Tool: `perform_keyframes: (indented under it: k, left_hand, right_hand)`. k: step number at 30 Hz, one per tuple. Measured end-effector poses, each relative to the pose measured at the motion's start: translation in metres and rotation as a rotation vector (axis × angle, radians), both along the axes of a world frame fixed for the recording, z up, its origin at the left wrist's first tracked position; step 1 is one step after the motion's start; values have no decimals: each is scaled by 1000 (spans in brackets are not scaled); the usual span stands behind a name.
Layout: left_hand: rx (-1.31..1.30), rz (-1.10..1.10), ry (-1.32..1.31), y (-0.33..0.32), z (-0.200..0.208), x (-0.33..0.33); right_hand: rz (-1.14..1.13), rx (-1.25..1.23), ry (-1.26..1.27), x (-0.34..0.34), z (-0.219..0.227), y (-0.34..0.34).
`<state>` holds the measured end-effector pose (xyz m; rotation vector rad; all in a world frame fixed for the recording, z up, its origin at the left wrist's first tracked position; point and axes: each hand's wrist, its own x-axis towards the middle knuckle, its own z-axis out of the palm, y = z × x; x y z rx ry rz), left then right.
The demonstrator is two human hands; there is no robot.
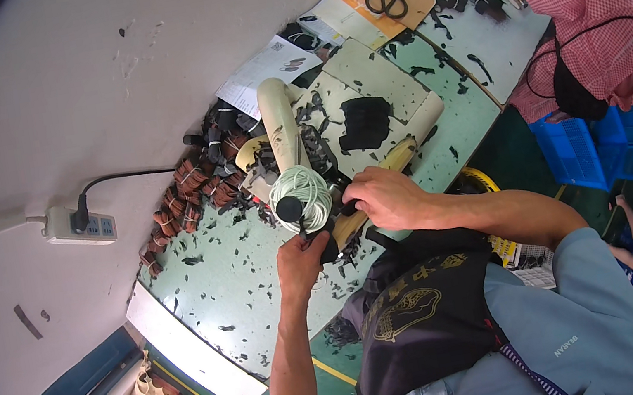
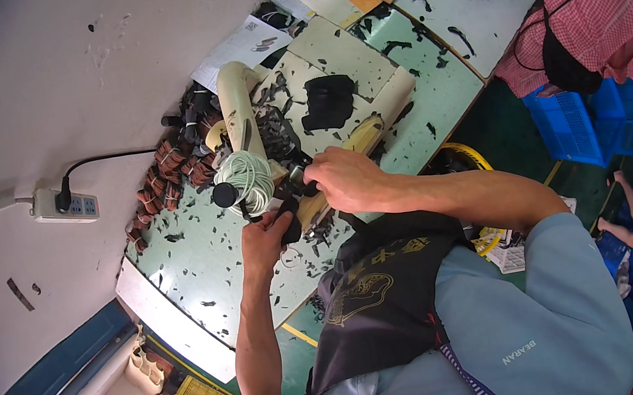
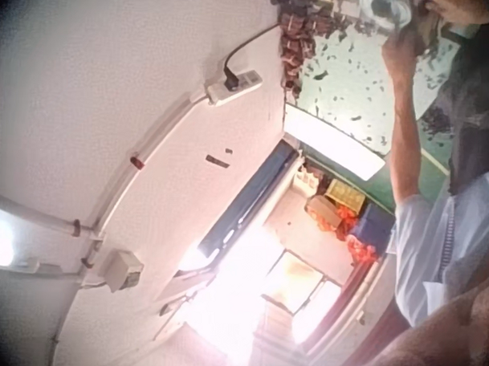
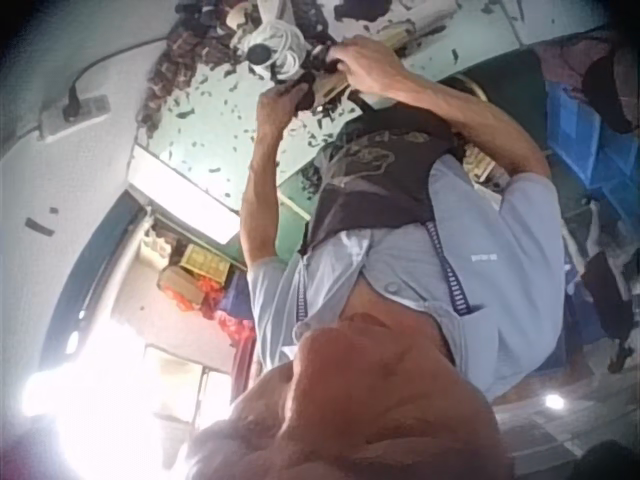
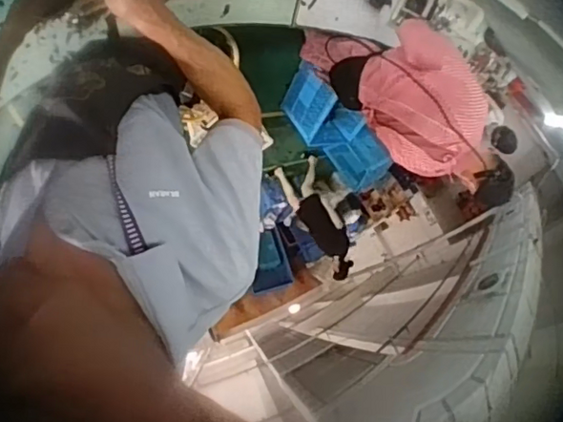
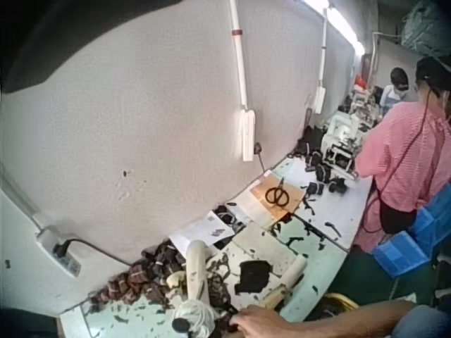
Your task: The person feeds leather pieces through a skiving machine by hand, unbinds and sorts a stack of leather pieces on the table, and feeds the pieces through the machine.
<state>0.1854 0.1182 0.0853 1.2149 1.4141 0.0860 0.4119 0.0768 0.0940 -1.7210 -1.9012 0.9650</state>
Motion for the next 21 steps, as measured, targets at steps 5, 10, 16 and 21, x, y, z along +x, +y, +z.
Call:
perform_keyframes:
  k: [5, 10, 16, 21]
  left_hand:
    - [169, -67, 62, 4, -27, 7]
    - [-23, 37, -147, 0, -11, -1]
    - [2, 64, -17, 2, -13, 0]
    - [208, 75, -89, 2, -31, 17]
  right_hand:
    - [4, 57, 65, -8, 3, 1]
    - [33, 16, -146, -11, 11, 6]
    - [19, 13, 20, 1, 0, -1]
    - [-8, 18, 71, -11, 7, 4]
